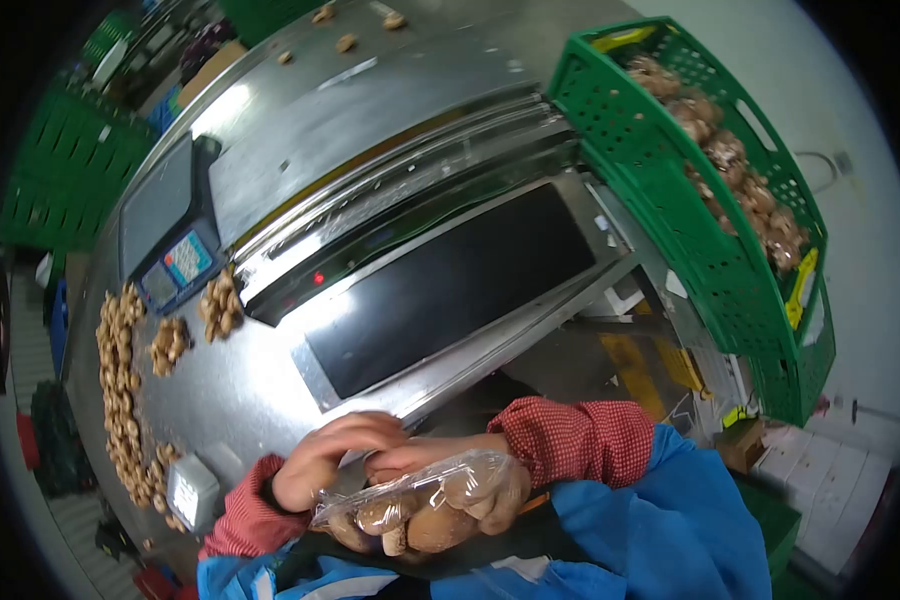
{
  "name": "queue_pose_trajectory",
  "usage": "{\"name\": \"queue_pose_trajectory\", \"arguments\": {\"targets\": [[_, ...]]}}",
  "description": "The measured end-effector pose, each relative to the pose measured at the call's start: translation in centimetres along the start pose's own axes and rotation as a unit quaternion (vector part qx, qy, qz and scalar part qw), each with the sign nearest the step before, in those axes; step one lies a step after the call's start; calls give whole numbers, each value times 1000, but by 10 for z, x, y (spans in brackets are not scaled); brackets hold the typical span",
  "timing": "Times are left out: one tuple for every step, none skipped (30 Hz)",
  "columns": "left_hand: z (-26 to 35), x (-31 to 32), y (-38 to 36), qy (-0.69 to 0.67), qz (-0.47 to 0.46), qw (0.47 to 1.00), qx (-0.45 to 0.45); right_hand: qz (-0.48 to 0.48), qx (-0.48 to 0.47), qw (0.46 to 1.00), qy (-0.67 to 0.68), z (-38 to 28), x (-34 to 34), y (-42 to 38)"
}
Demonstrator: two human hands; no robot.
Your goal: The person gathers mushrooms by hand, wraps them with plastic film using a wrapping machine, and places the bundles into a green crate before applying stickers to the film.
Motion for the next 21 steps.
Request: {"name": "queue_pose_trajectory", "arguments": {"targets": [[-6,-4,-8,-160,48,982,-92,21,18,999,37,8,-5,-3],[9,8,-10,-119,-45,989,-72,43,35,996,75,15,-9,-6],[11,18,-13,-111,-68,990,-51,103,-4,995,16,8,-19,-16],[13,29,-16,-104,-91,990,-30,162,-43,985,-46,-2,-28,-30],[-13,29,-24,-112,-61,979,-158,222,-81,965,-110,-14,-37,-48],[-33,26,-27,-205,28,965,-160,281,-117,937,-171,-26,-41,-69],[-56,23,-23,-295,114,935,-162,347,-130,920,-130,-24,-53,-89],[-66,22,-16,-273,117,945,-137,410,-146,896,-88,-21,-63,-112],[-55,25,6,-289,136,942,-102,411,-166,894,66,-21,-68,-128],[-57,26,18,-290,163,938,-95,412,-194,863,219,-22,-71,-144],[-58,28,30,-291,193,933,-89,336,-237,833,370,-54,-55,-155],[-50,37,47,-285,182,938,-71,374,-271,824,327,-81,-51,-174],[-42,48,70,-268,159,949,-55,462,-271,812,230,-93,-57,-199],[-32,62,95,-251,139,957,-40,544,-262,786,134,-104,-61,-223],[-22,76,121,-234,121,964,-24,616,-247,747,39,-118,-61,-251],[-3,97,152,-180,54,982,13,680,-246,690,13,-140,-55,-285],[0,115,178,-137,27,990,27,730,-300,614,-8,-158,-53,-320],[8,134,207,-99,0,994,43,756,-344,555,-56,-184,-40,-355],[16,153,237,-62,-27,996,58,749,-351,555,-84,-205,-35,-388],[16,171,267,-87,-55,994,43,800,-339,489,-79,-218,-27,-428],[18,188,298,-112,-81,990,26,864,-276,384,-172,-221,-29,-486]]}}
Point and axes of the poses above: each hand's wrist, its own y-axis towards the middle knuckle, its own x-axis out of the palm, z = x × y, the point moved 9 cm from there along y, towards the middle knuckle, and after that the axes turned 3 degrees about x, right-handed, at the moved point
